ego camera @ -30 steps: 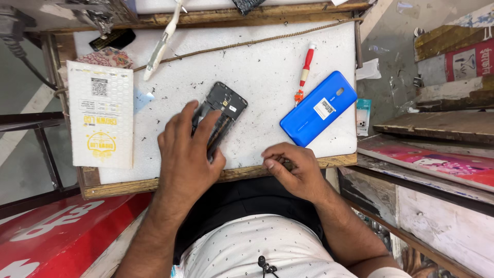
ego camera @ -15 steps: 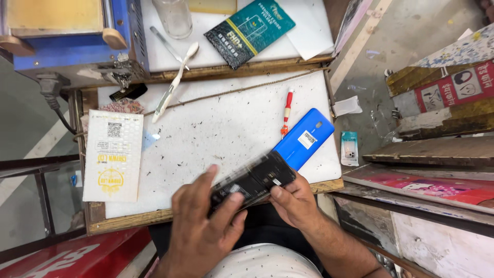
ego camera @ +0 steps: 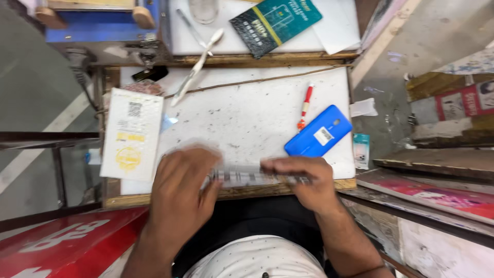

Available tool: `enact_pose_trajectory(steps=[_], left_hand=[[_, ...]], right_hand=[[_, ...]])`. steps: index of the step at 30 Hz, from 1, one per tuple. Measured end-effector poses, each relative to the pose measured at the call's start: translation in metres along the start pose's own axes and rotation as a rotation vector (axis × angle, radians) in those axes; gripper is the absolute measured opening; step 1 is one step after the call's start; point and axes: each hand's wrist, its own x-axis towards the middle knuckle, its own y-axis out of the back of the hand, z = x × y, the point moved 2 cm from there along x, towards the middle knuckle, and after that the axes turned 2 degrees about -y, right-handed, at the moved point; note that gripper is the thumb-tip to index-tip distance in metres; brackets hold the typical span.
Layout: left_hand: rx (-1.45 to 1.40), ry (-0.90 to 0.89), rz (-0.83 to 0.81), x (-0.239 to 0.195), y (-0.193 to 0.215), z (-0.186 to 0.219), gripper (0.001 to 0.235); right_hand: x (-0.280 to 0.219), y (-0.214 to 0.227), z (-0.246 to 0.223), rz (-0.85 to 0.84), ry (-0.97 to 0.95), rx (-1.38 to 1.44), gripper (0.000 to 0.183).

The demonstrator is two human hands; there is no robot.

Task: The person disassembles a smartphone, removes the back cover, applies adhesive to the frame, cleans the edges with a toothbrush, and reattaches the back cover. The person handles the phone, a blue back cover, a red adhesive applicator, and a toothbrush.

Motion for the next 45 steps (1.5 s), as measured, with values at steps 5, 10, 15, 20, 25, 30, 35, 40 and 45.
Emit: enact_pose_trajectory(steps=[5,10,15,20,25,30,35,40,45], left_hand=[[-0.01,-0.159,-0.019,0.005,-0.071,0.013,0.09],[0.106,-0.088,-0.134,0.002,-0.101,-0.008,0.096],[0.288,0.197,-0.075,-0.005,-0.07,-0.05,0.103],[0.103,-0.089,-0.12,-0.004,-0.089,-0.014,0.101],[0.308,0.16,0.03,0.009,-0.066,-0.057,0.082],[0.043,0.096,0.009,0.036,-0.046,-0.035,0.046],[0.2,0.147,-0.041,0.092,-0.059,-0.069,0.034],[0.577,0.231,0.094,0.118,-0.073,-0.125,0.039],[0.401,0.035,0.233,0.093,-0.044,-0.083,0.032]], right_hand=[[-0.006,-0.009,0.072,0.188,-0.252,-0.093,0.026],[-0.013,-0.009,0.087,0.27,-0.31,-0.054,0.021],[-0.01,-0.013,0.08,0.284,-0.328,-0.118,0.026],[-0.004,-0.013,0.074,0.201,-0.24,-0.135,0.024],[-0.004,-0.011,0.058,0.21,-0.266,-0.296,0.032],[-0.01,-0.018,0.042,0.121,-0.198,-0.397,0.038],[-0.003,-0.02,0.038,0.169,-0.479,-0.535,0.03],[0.001,-0.023,0.036,0.167,-0.229,-0.502,0.027],[-0.005,-0.018,0.047,0.197,-0.329,-0.468,0.028]])
